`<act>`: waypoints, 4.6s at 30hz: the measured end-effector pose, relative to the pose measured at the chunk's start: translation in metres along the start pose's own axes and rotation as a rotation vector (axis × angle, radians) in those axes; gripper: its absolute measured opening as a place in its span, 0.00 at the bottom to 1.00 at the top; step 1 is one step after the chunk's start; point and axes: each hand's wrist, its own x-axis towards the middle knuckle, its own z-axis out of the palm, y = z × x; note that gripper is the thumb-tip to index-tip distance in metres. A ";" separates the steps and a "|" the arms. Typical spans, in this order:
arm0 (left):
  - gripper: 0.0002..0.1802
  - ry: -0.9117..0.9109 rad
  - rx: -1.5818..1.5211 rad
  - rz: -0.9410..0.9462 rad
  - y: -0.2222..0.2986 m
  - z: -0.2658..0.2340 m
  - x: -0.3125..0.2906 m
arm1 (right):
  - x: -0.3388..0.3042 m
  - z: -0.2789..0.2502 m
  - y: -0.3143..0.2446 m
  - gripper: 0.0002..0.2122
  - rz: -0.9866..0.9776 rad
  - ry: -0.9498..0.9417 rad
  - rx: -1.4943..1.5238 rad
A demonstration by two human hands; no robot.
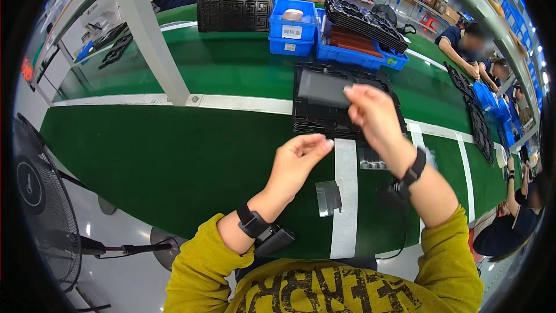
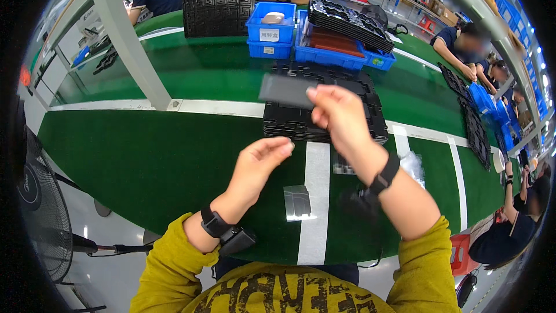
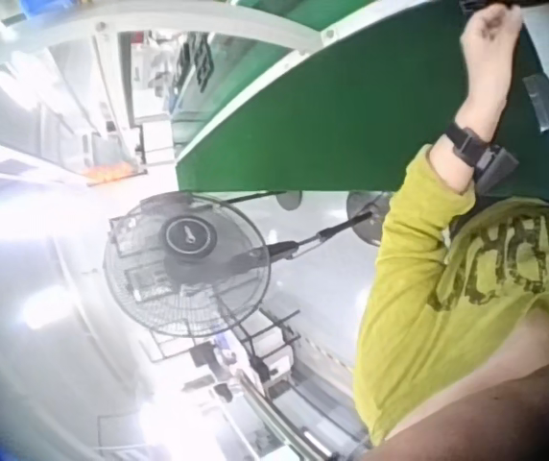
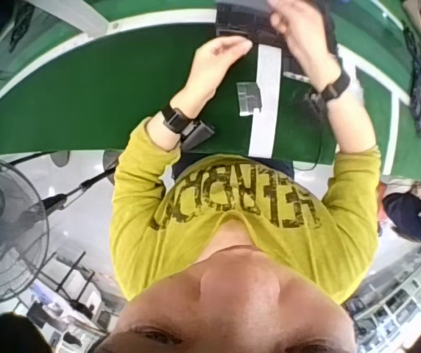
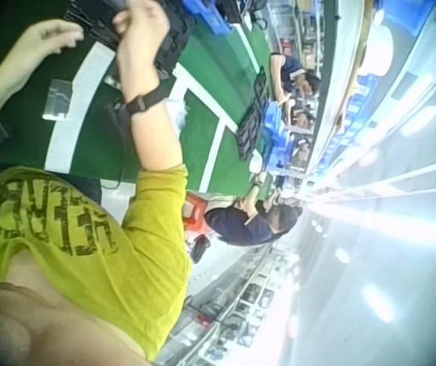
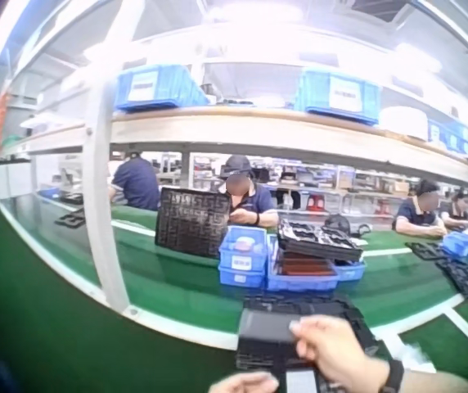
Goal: Assembling and inspecting small black electronic housing components on a factory assembly line.
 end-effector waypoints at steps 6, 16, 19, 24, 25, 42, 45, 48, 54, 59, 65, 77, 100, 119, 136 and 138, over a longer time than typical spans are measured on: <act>0.07 -0.220 0.403 -0.013 -0.011 -0.001 0.002 | 0.091 -0.036 0.004 0.06 0.114 0.192 -0.316; 0.11 -0.228 0.485 -0.018 -0.007 -0.003 0.001 | 0.119 -0.026 0.012 0.09 0.229 0.132 -0.747; 0.26 -0.316 0.910 0.179 -0.002 -0.006 -0.008 | 0.120 -0.023 0.009 0.11 0.189 0.122 -0.878; 0.49 -0.526 1.511 0.463 -0.016 -0.007 -0.027 | 0.098 -0.024 -0.003 0.11 0.090 0.111 -0.902; 0.48 -0.541 1.531 0.430 -0.016 -0.007 -0.029 | 0.086 -0.020 -0.007 0.11 0.065 0.059 -0.857; 0.46 -0.430 1.079 0.277 0.000 0.005 -0.023 | -0.112 -0.045 0.009 0.06 0.295 -0.160 -0.211; 0.25 -0.393 0.792 0.174 -0.001 0.001 -0.016 | -0.116 -0.054 0.007 0.06 0.249 -0.143 -0.145; 0.06 -0.481 0.554 0.112 0.003 0.006 -0.018 | -0.125 -0.057 0.002 0.06 0.211 -0.120 -0.112; 0.04 -0.515 0.570 0.154 -0.002 0.011 -0.020 | -0.129 -0.039 0.014 0.11 0.034 -0.106 -0.214; 0.06 -0.488 0.616 0.222 -0.005 0.013 -0.023 | -0.132 -0.037 0.020 0.15 0.033 -0.114 -0.219; 0.05 -0.483 0.646 0.183 -0.005 0.011 -0.025 | -0.142 -0.055 0.009 0.11 0.241 0.029 -0.039; 0.25 -0.289 1.370 0.363 -0.023 0.012 -0.028 | -0.161 -0.149 -0.018 0.06 -0.027 0.220 -1.189; 0.41 -0.288 1.514 0.246 -0.016 0.008 -0.031 | -0.038 -0.133 -0.057 0.07 -0.250 -0.237 -1.381; 0.41 -0.392 1.506 0.335 -0.015 0.005 -0.028 | 0.046 -0.133 -0.045 0.08 0.154 -0.359 -1.098; 0.26 -0.249 0.304 0.328 0.039 0.059 -0.003 | -0.117 -0.041 0.005 0.06 0.035 -0.184 0.294; 0.24 -0.230 0.358 0.418 0.033 0.059 -0.006 | -0.118 -0.046 0.008 0.08 0.022 -0.195 0.059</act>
